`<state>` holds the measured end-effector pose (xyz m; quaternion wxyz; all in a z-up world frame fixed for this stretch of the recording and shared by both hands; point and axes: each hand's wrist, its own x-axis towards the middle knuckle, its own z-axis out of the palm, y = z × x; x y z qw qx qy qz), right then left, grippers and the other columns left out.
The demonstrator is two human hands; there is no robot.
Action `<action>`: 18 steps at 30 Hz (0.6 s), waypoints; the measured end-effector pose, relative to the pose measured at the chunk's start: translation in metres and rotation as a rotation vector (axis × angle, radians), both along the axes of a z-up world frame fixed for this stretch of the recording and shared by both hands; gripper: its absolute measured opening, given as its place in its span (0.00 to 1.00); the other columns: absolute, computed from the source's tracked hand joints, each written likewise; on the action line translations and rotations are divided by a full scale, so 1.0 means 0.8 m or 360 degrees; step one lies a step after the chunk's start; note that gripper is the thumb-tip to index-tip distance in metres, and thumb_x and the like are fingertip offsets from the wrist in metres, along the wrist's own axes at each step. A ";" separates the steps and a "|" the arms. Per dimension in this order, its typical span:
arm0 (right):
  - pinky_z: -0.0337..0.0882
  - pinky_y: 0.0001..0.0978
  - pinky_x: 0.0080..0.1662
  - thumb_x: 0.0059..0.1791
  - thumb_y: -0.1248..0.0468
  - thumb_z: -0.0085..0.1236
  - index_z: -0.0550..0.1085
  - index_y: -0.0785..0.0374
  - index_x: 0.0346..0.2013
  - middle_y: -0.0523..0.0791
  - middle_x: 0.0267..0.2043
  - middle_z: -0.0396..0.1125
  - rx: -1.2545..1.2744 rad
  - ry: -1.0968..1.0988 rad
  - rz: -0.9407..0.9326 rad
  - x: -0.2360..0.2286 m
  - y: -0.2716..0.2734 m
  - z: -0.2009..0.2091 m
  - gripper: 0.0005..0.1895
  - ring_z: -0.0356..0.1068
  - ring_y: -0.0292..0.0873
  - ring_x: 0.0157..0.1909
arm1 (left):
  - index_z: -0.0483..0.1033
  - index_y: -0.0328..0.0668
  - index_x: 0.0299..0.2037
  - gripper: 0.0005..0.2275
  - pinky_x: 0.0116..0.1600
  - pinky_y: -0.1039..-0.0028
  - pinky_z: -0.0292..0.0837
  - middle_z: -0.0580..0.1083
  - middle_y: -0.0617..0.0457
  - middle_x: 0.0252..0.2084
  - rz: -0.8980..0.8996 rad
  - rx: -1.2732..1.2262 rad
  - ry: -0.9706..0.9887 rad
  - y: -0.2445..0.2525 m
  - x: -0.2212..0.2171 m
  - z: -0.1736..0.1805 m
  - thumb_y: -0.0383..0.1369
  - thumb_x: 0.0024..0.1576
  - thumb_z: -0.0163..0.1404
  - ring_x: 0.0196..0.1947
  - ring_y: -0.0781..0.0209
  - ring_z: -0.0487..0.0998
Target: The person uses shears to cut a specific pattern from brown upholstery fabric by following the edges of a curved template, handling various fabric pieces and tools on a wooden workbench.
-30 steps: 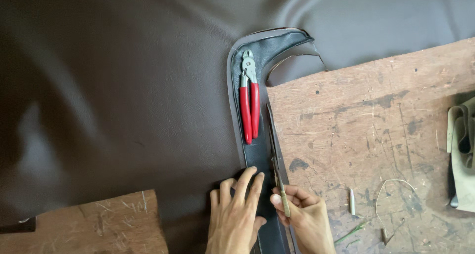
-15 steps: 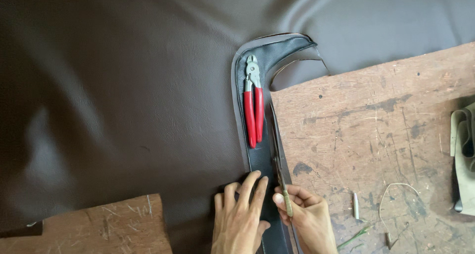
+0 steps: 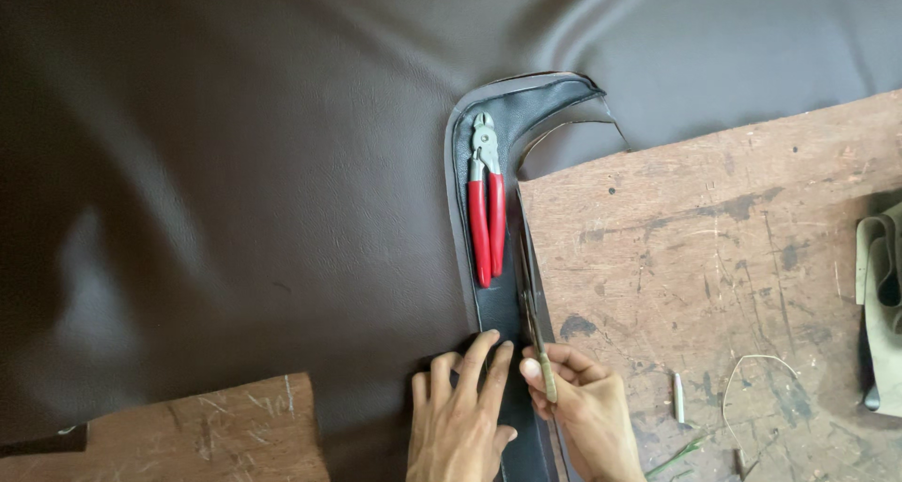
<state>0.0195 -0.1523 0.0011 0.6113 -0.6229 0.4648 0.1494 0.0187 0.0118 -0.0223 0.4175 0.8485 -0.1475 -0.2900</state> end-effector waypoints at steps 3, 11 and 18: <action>0.59 0.27 0.25 0.42 0.72 0.67 0.79 0.77 0.40 0.44 0.20 0.67 0.0007 -0.0012 0.0019 -0.002 -0.001 -0.001 0.13 0.62 0.35 0.21 | 0.60 0.42 0.71 0.47 0.54 0.49 0.57 0.51 0.52 0.75 0.0027 -0.0019 -0.0036 0.001 -0.001 -0.001 0.34 0.38 0.72 0.61 0.43 0.60; 0.61 0.27 0.26 0.42 0.71 0.67 0.79 0.75 0.40 0.44 0.22 0.69 0.0026 0.0014 0.0035 -0.003 -0.010 -0.007 0.14 0.64 0.35 0.22 | 0.60 0.42 0.71 0.46 0.55 0.49 0.57 0.51 0.51 0.75 0.0021 -0.0047 -0.0002 0.001 -0.002 -0.003 0.34 0.39 0.72 0.61 0.42 0.60; 0.62 0.27 0.27 0.42 0.71 0.67 0.79 0.75 0.42 0.44 0.24 0.70 0.0011 -0.0044 0.0057 0.002 -0.012 -0.011 0.15 0.64 0.35 0.23 | 0.59 0.40 0.71 0.46 0.55 0.49 0.55 0.49 0.49 0.76 -0.0008 -0.0096 0.0049 0.004 0.000 -0.004 0.33 0.41 0.70 0.61 0.42 0.58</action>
